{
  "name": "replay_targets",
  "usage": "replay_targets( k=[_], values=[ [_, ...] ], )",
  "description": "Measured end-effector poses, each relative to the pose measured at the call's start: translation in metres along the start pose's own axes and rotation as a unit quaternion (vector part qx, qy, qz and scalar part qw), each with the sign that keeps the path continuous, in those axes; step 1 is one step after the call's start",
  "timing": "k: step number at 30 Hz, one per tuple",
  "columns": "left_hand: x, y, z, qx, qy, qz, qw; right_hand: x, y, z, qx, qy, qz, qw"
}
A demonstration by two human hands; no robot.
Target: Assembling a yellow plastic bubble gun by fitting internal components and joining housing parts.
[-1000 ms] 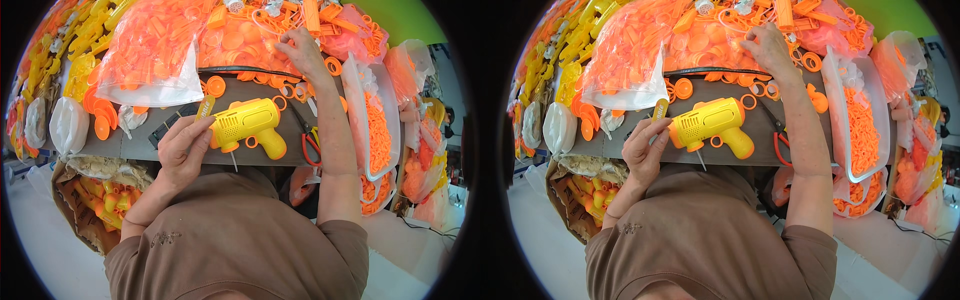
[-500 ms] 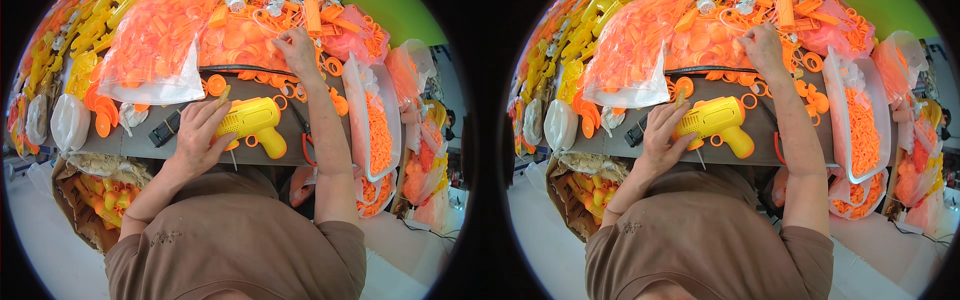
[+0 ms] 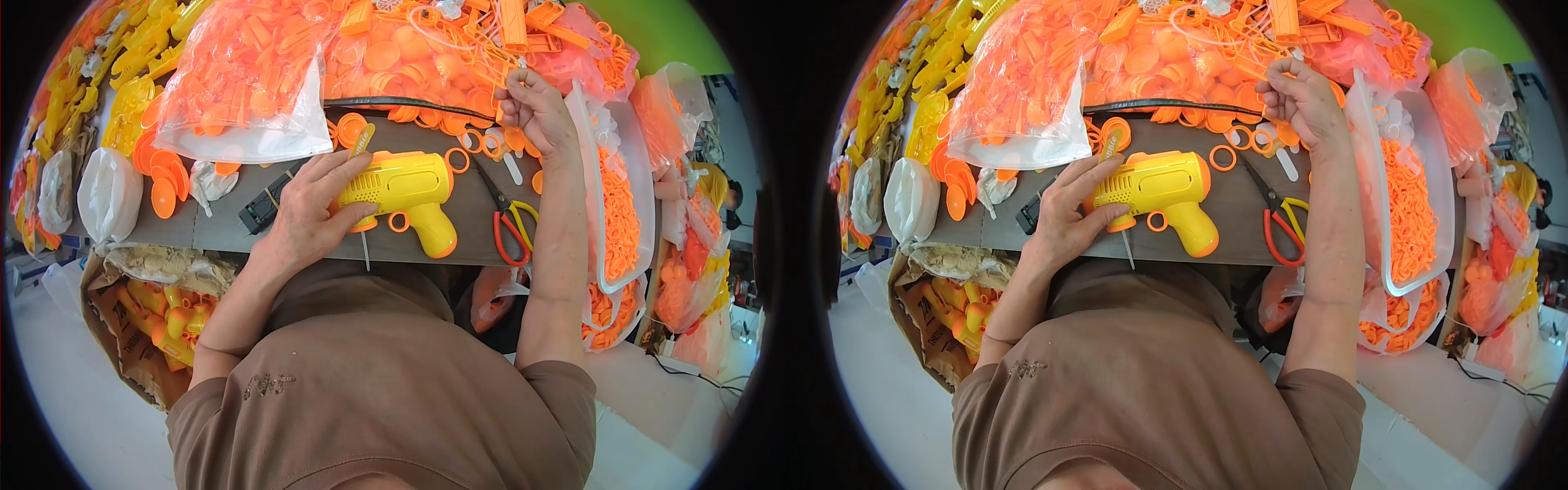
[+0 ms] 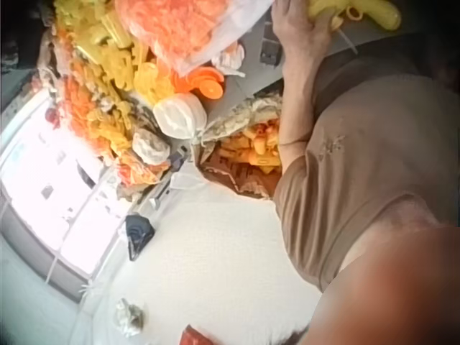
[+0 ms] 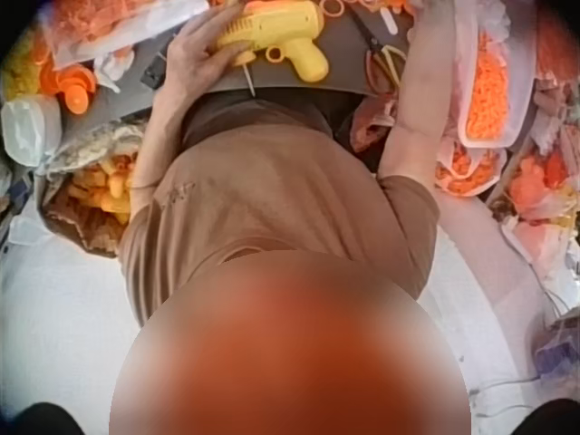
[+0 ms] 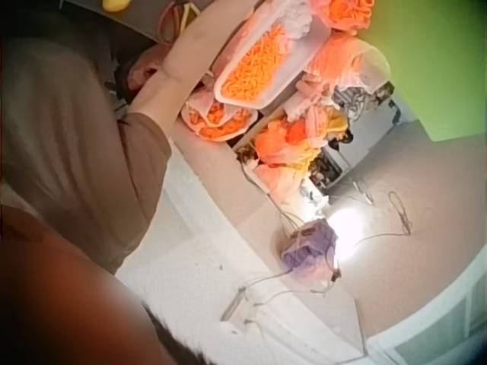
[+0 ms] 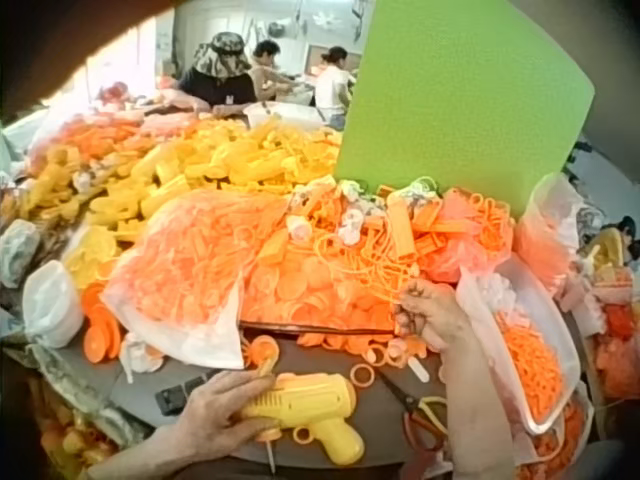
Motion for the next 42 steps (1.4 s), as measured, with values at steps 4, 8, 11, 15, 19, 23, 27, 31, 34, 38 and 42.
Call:
replay_targets(
  k=[4, 8, 11, 15, 19, 23, 27, 31, 34, 38, 42],
  values=[
    [0.0, -0.004, 0.0, 0.031, -0.004, -0.004, 1.0, -0.018, 0.006, -0.02, 0.0, -0.065, 0.087, 0.994],
    [0.001, -0.003, 0.004, 0.025, 0.006, 0.006, 1.0, -0.057, -0.001, -0.057, 0.034, -0.093, -0.008, 0.995],
    [-0.003, -0.009, 0.004, 0.039, 0.001, -0.003, 0.999, -0.106, -0.011, -0.092, 0.147, -0.153, -0.323, 0.922],
    [-0.004, -0.009, 0.005, 0.043, -0.009, -0.024, 0.999, -0.142, -0.015, -0.116, 0.313, -0.185, -0.533, 0.764],
    [-0.005, -0.01, 0.006, 0.04, -0.003, -0.029, 0.999, -0.156, -0.018, -0.12, 0.367, -0.2, -0.568, 0.709],
    [-0.007, -0.008, 0.011, 0.05, 0.007, -0.056, 0.997, -0.168, -0.013, -0.125, 0.41, -0.229, -0.607, 0.641],
    [-0.013, -0.012, 0.016, 0.057, 0.019, -0.055, 0.997, -0.172, -0.007, -0.125, 0.409, -0.244, -0.643, 0.6],
    [-0.012, -0.011, 0.018, 0.047, 0.025, -0.056, 0.997, -0.173, -0.008, -0.124, 0.42, -0.245, -0.642, 0.592],
    [-0.013, -0.011, 0.018, 0.026, 0.034, -0.067, 0.997, -0.172, -0.008, -0.123, 0.417, -0.245, -0.641, 0.596],
    [-0.014, -0.012, 0.018, 0.035, 0.028, -0.064, 0.997, -0.165, -0.015, -0.119, 0.396, -0.227, -0.591, 0.665],
    [-0.003, -0.005, 0.016, -0.002, 0.066, -0.043, 0.997, -0.146, -0.033, -0.106, 0.355, -0.14, -0.506, 0.774]
  ],
)
Point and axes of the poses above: each hand's wrist, its own z-axis towards the middle knuckle, its own x-axis out of the back of the hand, y = z × x, the point moved 9 cm from there along z, towards the middle knuckle, and after that the axes turned 3 degrees about -y, right-handed, at the moved point
